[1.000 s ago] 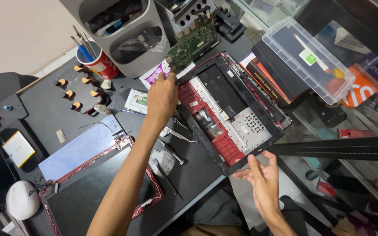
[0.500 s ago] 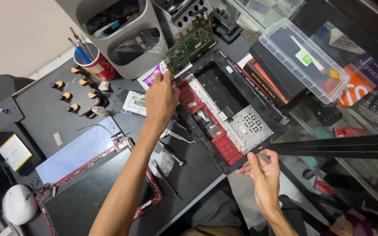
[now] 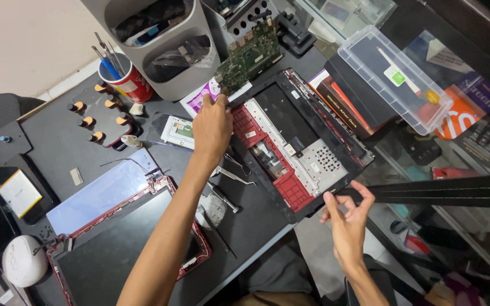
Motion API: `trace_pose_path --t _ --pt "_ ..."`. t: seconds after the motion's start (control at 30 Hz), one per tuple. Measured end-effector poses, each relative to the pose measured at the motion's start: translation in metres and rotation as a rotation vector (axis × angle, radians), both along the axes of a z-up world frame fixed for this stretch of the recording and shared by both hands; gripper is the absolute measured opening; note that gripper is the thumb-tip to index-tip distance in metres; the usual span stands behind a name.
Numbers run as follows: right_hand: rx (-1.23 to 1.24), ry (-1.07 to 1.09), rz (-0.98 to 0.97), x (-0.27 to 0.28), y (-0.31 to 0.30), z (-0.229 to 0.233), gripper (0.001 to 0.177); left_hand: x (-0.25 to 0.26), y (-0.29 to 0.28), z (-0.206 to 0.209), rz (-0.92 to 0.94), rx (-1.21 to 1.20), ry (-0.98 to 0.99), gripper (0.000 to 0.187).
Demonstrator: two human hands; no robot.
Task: The person disassembles a red laptop, removing the bottom case and using a prying tool to detach the screen bezel. They then reattach the screen assembly to the laptop body, securing it with screws using a screwdriver.
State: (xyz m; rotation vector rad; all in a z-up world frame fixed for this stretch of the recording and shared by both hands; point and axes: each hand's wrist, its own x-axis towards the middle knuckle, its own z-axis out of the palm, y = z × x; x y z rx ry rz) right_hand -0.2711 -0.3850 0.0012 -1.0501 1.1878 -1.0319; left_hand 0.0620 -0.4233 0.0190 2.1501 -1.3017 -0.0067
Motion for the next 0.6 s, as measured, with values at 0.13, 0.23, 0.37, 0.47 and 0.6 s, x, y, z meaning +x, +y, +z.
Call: trace_pose_path --t 0.13,0.23,0.37,0.47,0.6 --pt "-0.039 0.019 -0.013 -0.0036 -0.0054 -0.0050 0.065 -0.0012 0.0015 0.0012 0.000 -0.028 0.025 0.028" --pt "-0.017 0.027 -0.020 -0.0049 -0.0071 -0.0066 0.066 -0.0017 0.0010 0.0029 -0.001 -0.035 0.048 0.025" --pt "-0.004 0.055 -0.017 -0.0043 -0.0076 -0.0058 0.066 -0.0012 0.0016 0.0074 -0.003 -0.024 0.070 0.024" --pt "0.017 0.047 -0.012 -0.0043 -0.0078 -0.0056 0.066 -0.0005 0.0052 0.0085 0.003 -0.035 0.114 0.025" --pt "-0.004 0.053 0.005 -0.0047 -0.0072 -0.0074 0.067 0.0030 0.0072 0.0011 -0.009 -0.063 0.152 0.023"
